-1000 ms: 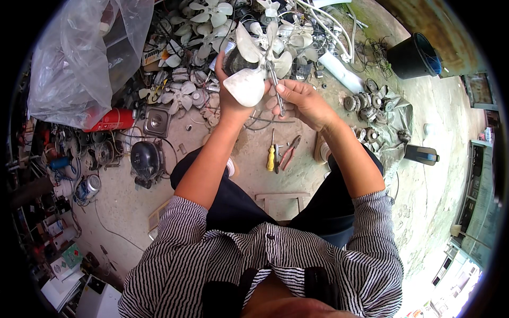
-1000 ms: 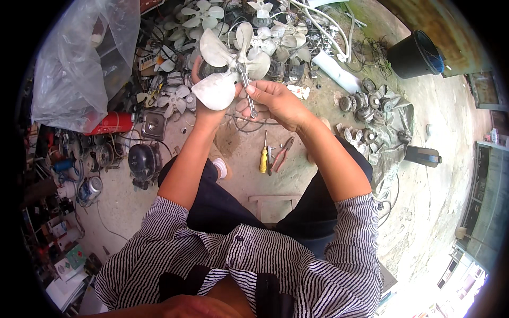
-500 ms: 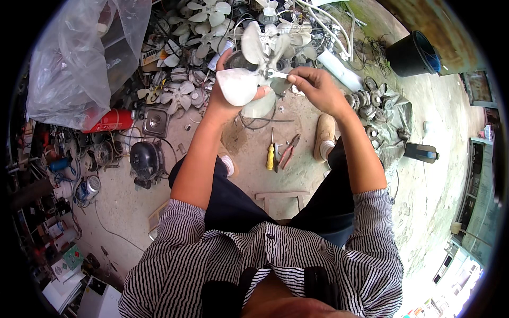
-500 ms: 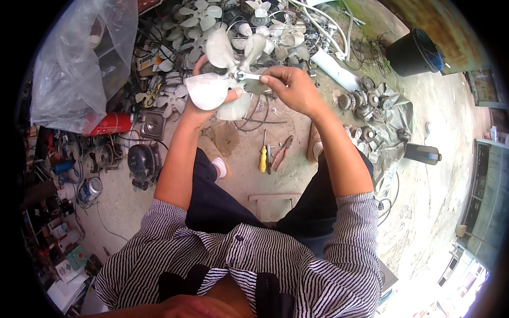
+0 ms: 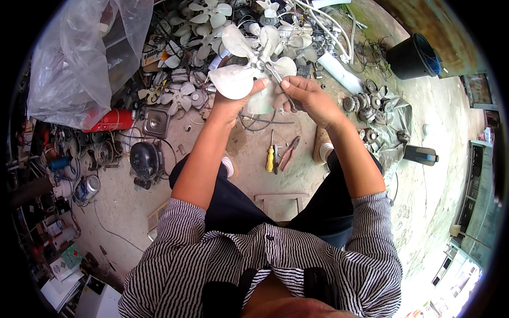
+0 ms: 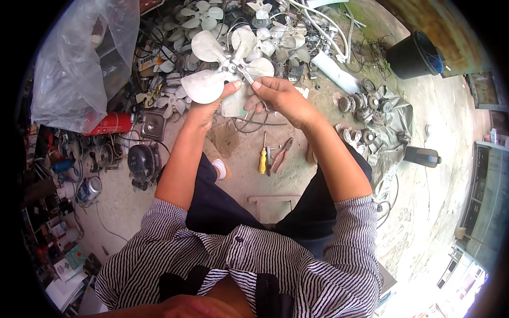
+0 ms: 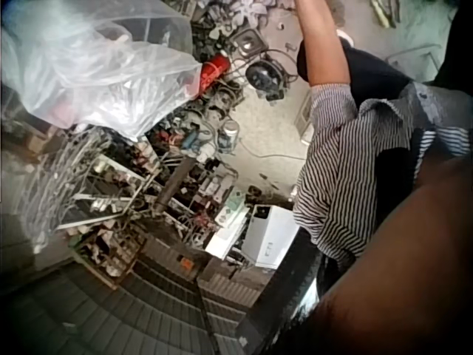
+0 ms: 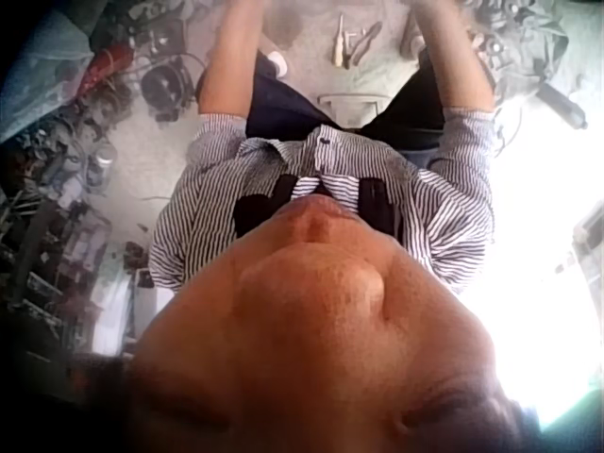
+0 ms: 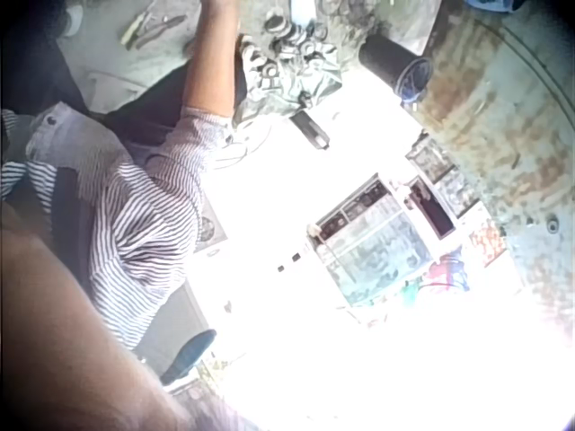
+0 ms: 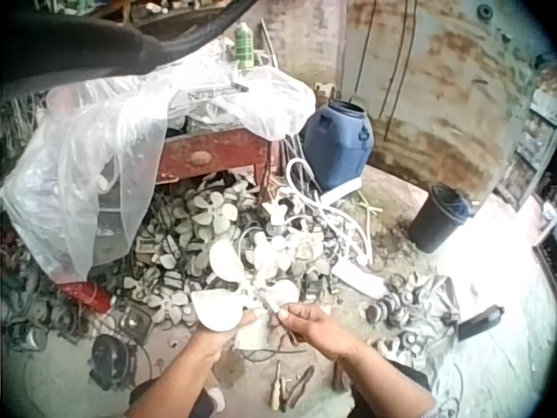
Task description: The person disassembles and reassembles white plastic fan blades using a wrench and pliers. They remove a blade from a motor housing, tighten the central nut, and reattach the blade to the motor.
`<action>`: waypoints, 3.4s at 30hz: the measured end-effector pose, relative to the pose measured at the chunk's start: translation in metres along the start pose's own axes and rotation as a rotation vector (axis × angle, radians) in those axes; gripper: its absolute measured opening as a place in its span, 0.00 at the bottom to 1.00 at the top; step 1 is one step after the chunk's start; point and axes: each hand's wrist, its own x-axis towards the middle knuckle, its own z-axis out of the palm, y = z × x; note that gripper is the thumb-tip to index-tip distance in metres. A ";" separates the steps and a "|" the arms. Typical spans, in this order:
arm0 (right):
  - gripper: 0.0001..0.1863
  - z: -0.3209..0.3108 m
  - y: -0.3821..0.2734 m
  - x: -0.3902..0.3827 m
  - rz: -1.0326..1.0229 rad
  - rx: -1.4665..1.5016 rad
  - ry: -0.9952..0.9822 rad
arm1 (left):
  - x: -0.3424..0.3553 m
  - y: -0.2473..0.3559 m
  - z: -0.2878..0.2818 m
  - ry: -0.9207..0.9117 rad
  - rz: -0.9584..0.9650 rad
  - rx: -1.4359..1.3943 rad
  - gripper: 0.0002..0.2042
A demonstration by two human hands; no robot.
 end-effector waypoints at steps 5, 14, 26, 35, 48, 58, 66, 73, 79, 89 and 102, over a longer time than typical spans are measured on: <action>0.14 0.001 0.004 0.001 -0.003 0.049 -0.031 | 0.000 -0.001 0.003 0.016 0.033 -0.005 0.21; 0.14 0.016 -0.003 -0.003 0.096 0.251 -0.088 | 0.016 -0.037 -0.002 0.139 0.516 0.375 0.50; 0.16 0.020 0.003 -0.002 0.069 0.287 -0.108 | 0.017 -0.041 -0.001 0.175 0.470 0.384 0.55; 0.15 0.015 0.005 -0.002 0.135 0.283 -0.107 | 0.007 -0.028 0.001 0.251 0.567 0.540 0.55; 0.15 0.015 -0.001 -0.003 0.163 0.267 -0.078 | -0.011 -0.006 0.013 0.270 0.599 0.543 0.53; 0.15 -0.021 -0.001 0.000 -0.077 -0.282 -0.015 | 0.009 -0.026 -0.015 -0.035 0.552 0.550 0.52; 0.15 -0.034 -0.008 -0.005 -0.431 -0.890 0.287 | -0.002 -0.012 -0.010 -0.082 0.307 0.390 0.41; 0.14 -0.016 -0.011 -0.007 -0.067 -0.226 0.028 | -0.005 0.012 0.006 -0.032 -0.051 0.040 0.17; 0.15 -0.003 -0.006 -0.004 -0.045 -0.108 -0.011 | -0.003 0.005 0.004 0.004 -0.011 -0.023 0.17; 0.14 0.002 -0.008 -0.004 -0.026 -0.091 -0.037 | 0.000 -0.001 0.000 -0.016 -0.001 0.029 0.28; 0.15 -0.022 0.000 0.002 -0.045 -0.381 -0.007 | -0.004 0.000 -0.009 -0.076 0.137 0.191 0.48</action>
